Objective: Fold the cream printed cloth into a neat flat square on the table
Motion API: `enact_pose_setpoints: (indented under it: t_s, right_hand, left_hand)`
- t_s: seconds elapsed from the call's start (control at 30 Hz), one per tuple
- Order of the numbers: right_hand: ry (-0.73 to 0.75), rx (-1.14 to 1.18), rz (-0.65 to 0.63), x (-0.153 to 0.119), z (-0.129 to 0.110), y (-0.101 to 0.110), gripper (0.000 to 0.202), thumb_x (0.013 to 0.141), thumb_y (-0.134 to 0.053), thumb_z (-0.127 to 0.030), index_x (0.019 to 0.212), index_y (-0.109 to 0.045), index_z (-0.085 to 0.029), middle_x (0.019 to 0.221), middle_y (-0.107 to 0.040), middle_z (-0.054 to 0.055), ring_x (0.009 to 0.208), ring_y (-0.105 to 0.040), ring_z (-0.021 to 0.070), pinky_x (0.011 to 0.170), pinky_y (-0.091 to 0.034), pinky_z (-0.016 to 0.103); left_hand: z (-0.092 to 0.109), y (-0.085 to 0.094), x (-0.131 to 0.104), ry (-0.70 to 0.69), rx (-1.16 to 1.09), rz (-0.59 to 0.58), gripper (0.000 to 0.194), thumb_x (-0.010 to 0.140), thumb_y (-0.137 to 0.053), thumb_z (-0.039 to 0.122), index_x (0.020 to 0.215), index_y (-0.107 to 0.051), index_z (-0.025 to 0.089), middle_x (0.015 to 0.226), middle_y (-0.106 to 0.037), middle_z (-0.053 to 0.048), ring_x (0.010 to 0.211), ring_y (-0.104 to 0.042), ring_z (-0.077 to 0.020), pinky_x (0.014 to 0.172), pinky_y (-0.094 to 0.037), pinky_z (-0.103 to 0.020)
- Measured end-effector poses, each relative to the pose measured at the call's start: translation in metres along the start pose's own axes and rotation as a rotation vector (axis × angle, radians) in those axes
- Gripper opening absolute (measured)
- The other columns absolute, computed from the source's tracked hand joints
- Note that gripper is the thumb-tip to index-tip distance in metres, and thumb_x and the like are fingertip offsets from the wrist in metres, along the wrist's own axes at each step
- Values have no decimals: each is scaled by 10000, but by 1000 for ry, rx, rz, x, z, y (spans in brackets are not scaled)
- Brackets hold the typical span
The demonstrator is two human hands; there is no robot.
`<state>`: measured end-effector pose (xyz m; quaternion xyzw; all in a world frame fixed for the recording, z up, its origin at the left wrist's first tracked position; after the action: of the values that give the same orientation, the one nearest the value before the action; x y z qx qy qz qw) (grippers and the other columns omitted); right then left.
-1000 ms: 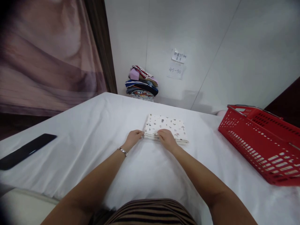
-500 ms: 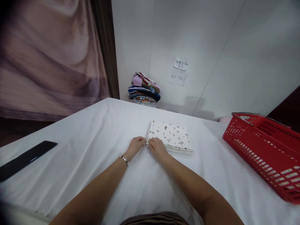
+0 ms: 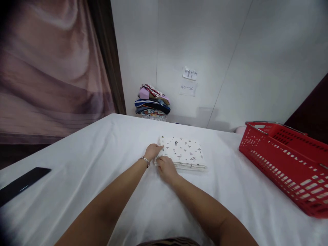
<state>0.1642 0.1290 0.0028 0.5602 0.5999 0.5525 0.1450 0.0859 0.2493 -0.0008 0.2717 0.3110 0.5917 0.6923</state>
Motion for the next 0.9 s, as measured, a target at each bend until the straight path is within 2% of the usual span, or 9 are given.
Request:
enact_pose_setpoints:
  t_s: [0.27, 0.37, 0.47, 0.53, 0.6, 0.67, 0.73, 0.8, 0.9]
  right_hand:
    - [-33, 3, -13, 0, 1, 0, 334, 765, -497, -57, 1054, -600, -187, 1082, -601, 77, 1012, -514, 229, 881, -395, 365]
    - [-36, -13, -23, 2, 1, -1, 345, 759, -505, -64, 1067, -597, -190, 1083, -598, 76, 1012, -516, 229, 877, -398, 366]
    - [-33, -51, -44, 5, -1, -1, 347, 755, -526, -79, 1080, -597, -176, 1080, -599, 86, 1014, -525, 235, 872, -406, 366]
    - [-16, -76, -77, 3, -4, -1, 353, 766, -535, -99, 1109, -586, -164, 1078, -607, 93, 1015, -536, 236, 881, -409, 365]
    - [23, -94, -115, -2, -7, 4, 388, 780, -543, -124, 1165, -558, -166, 1130, -606, 98, 1073, -524, 238, 935, -387, 379]
    - [50, -104, -129, -13, -4, 16, 433, 796, -543, -142, 1227, -520, -176, 1246, -569, 106, 1190, -465, 243, 1014, -328, 414]
    - [27, -113, -107, -26, 10, 36, 454, 818, -520, -145, 1269, -494, -190, 1337, -514, 109, 1281, -392, 240, 1063, -266, 449]
    - [-56, -128, -58, -42, 35, 62, 435, 847, -474, -142, 1277, -495, -201, 1348, -509, 110, 1302, -377, 229, 1075, -248, 468]
    - [-273, -179, 10, -66, 84, 98, 377, 903, -430, -205, 1270, -514, -188, 1358, -497, 131, 1321, -360, 243, 1079, -238, 491]
  left_hand:
    - [-7, -2, 4, 26, 105, -14, 274, 783, -486, 297, 786, -701, 127, 905, -714, -178, 883, -664, -243, 682, -440, -267]
    - [2, 0, 4, -20, 134, 12, 355, 823, -437, 324, 976, -676, 112, 1052, -679, -196, 1011, -626, -271, 787, -443, -307]
    - [14, -4, 2, -115, 169, 35, 463, 857, -404, 370, 1230, -545, 135, 1307, -545, -171, 1206, -509, -262, 924, -400, -322]
    - [17, -10, 0, -150, 198, 16, 499, 860, -409, 355, 1311, -467, 151, 1380, -478, -154, 1259, -459, -254, 966, -378, -328]
    - [15, -15, -2, -158, 221, -3, 499, 873, -384, 337, 1337, -434, 158, 1379, -478, -157, 1255, -463, -270, 976, -373, -367]
    - [13, -18, -4, -169, 236, -2, 495, 893, -342, 348, 1347, -413, 166, 1356, -499, -164, 1237, -477, -288, 969, -372, -406]
    - [13, -18, -5, -186, 254, 6, 496, 905, -314, 369, 1357, -394, 182, 1336, -520, -159, 1220, -490, -293, 953, -378, -416]
    - [13, -18, -5, -193, 268, 1, 502, 906, -309, 380, 1367, -377, 192, 1313, -541, -152, 1208, -497, -292, 934, -386, -412]
    - [15, -18, -5, -189, 297, -12, 502, 900, -317, 383, 1367, -372, 206, 1280, -568, -140, 1183, -511, -297, 907, -398, -414]
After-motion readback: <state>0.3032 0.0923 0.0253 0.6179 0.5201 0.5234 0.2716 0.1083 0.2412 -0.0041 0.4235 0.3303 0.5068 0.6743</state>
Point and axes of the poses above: each hand's wrist, its own x-axis towards the middle knuckle, its own y-axis out of the back of the hand, z = x × y, the point moved 7 cm from there along x, towards the middle knuckle
